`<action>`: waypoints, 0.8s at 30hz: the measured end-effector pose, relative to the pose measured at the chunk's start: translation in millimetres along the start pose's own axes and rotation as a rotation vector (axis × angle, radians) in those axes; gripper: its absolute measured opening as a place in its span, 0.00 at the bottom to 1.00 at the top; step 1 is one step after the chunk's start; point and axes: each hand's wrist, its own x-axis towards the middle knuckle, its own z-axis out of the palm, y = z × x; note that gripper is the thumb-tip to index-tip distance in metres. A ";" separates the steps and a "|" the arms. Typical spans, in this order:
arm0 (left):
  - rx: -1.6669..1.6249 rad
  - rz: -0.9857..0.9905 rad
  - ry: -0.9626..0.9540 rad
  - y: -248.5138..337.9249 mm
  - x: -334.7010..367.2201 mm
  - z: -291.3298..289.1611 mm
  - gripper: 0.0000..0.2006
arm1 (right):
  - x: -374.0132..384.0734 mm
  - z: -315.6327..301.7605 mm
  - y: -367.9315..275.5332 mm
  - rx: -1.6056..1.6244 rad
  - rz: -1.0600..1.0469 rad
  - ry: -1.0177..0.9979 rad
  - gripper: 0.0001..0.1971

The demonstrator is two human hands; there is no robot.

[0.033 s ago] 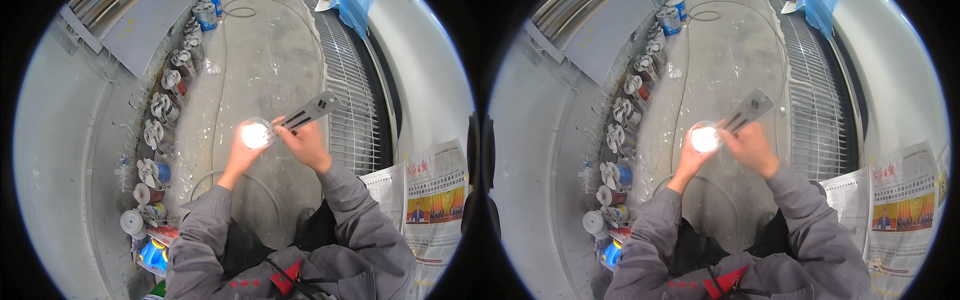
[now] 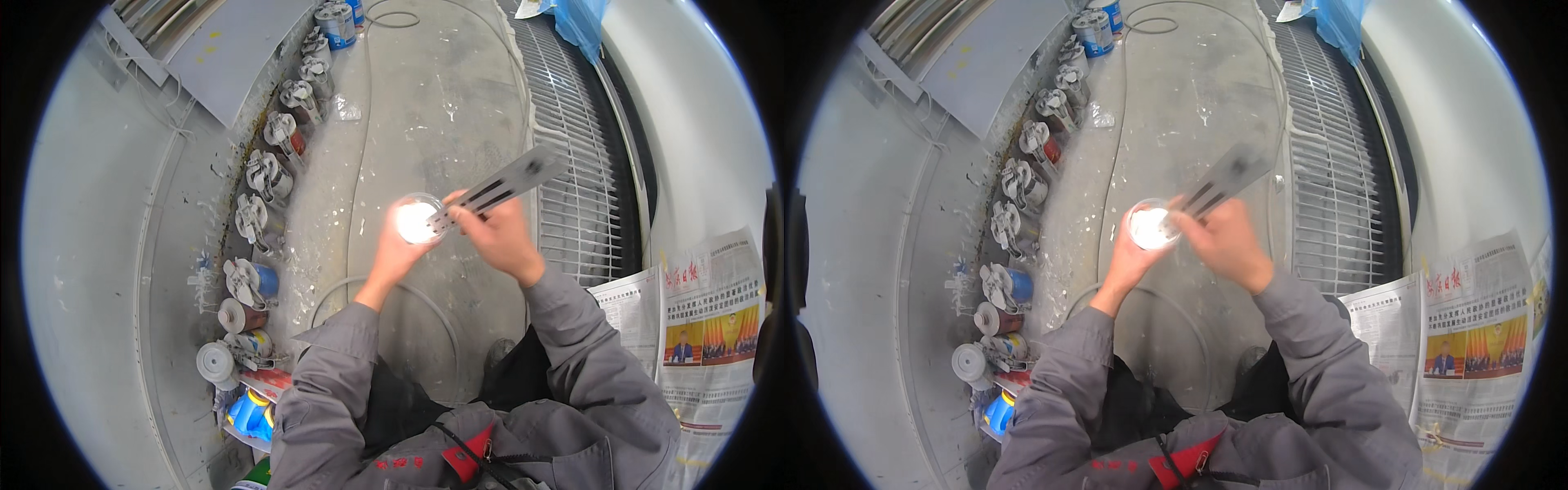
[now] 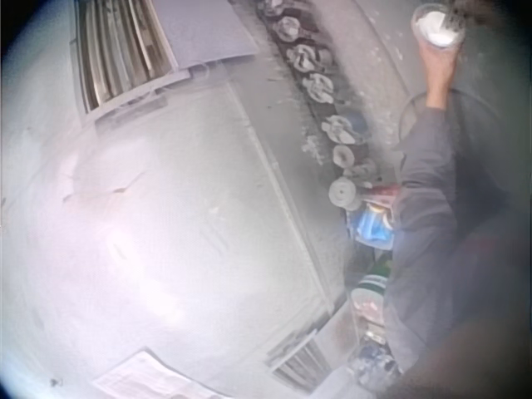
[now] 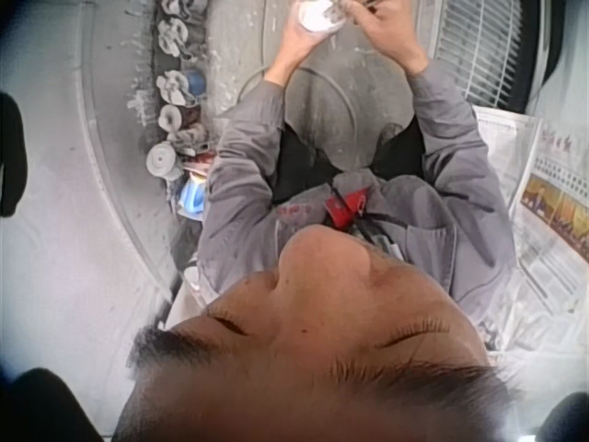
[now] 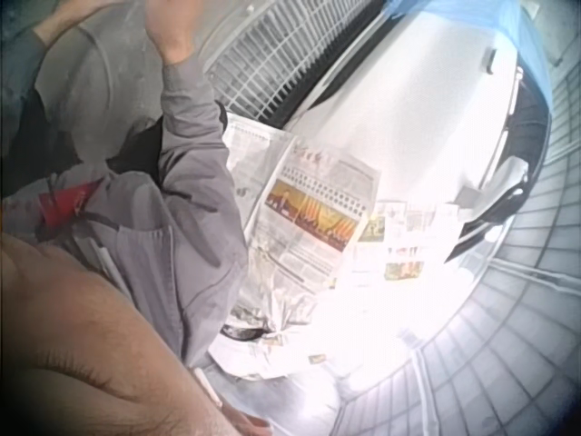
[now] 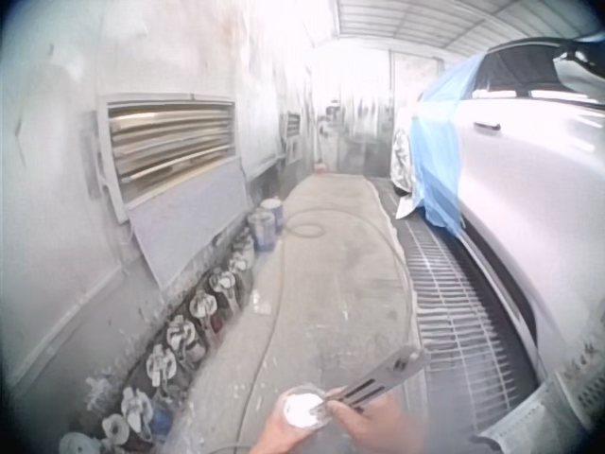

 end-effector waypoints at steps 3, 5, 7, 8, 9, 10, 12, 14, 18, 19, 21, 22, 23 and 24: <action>-0.003 -0.035 -0.033 -3.8 -0.1 -1.5 0.43 | -2.9 0.1 4.0 0.226 0.369 0.198 0.07; 0.034 0.001 -0.025 -6.8 -0.7 -0.7 0.44 | -4.3 0.8 5.5 0.014 0.357 0.178 0.08; 0.001 0.002 -0.029 -8.3 -1.4 0.0 0.44 | -4.5 1.2 5.2 0.036 0.174 0.051 0.08; -0.055 -0.017 -0.037 -8.4 -1.7 0.8 0.44 | -4.2 1.6 4.0 0.029 0.071 -0.053 0.09; -0.097 -0.079 -0.051 -8.1 -2.4 1.1 0.44 | -3.8 1.7 3.4 0.146 0.187 0.071 0.08; -0.039 -0.038 -0.041 -7.5 -3.7 1.3 0.44 | -3.0 1.6 2.1 0.125 0.292 0.132 0.08; 0.107 0.010 -0.028 -6.1 -3.2 1.2 0.44 | -1.3 1.6 1.3 0.032 0.396 0.259 0.08; 0.010 0.000 -0.067 -5.3 -2.0 1.4 0.44 | -0.1 1.1 1.8 -0.048 0.063 0.117 0.08; -0.062 -0.103 -0.111 -5.6 -4.1 0.0 0.44 | -1.3 -3.9 -0.7 0.069 0.215 0.038 0.07; -0.011 -0.056 -0.103 -4.3 -6.1 -0.2 0.44 | -1.3 -8.0 -3.8 0.061 0.265 0.059 0.06; 0.105 0.024 -0.096 4.5 -11.3 -0.2 0.43 | 2.6 -18.4 -13.1 0.055 0.280 -0.015 0.06; 0.105 -0.045 -0.153 11.0 -14.8 0.6 0.42 | 4.2 -22.7 -21.0 0.064 0.257 -0.115 0.06; 0.086 -0.081 -0.194 20.4 -24.7 1.4 0.42 | 3.6 -26.9 -32.8 0.085 0.244 -0.224 0.06; 0.066 -0.108 -0.223 34.1 -33.2 1.5 0.41 | 5.8 -31.1 -46.9 0.119 0.203 -0.358 0.06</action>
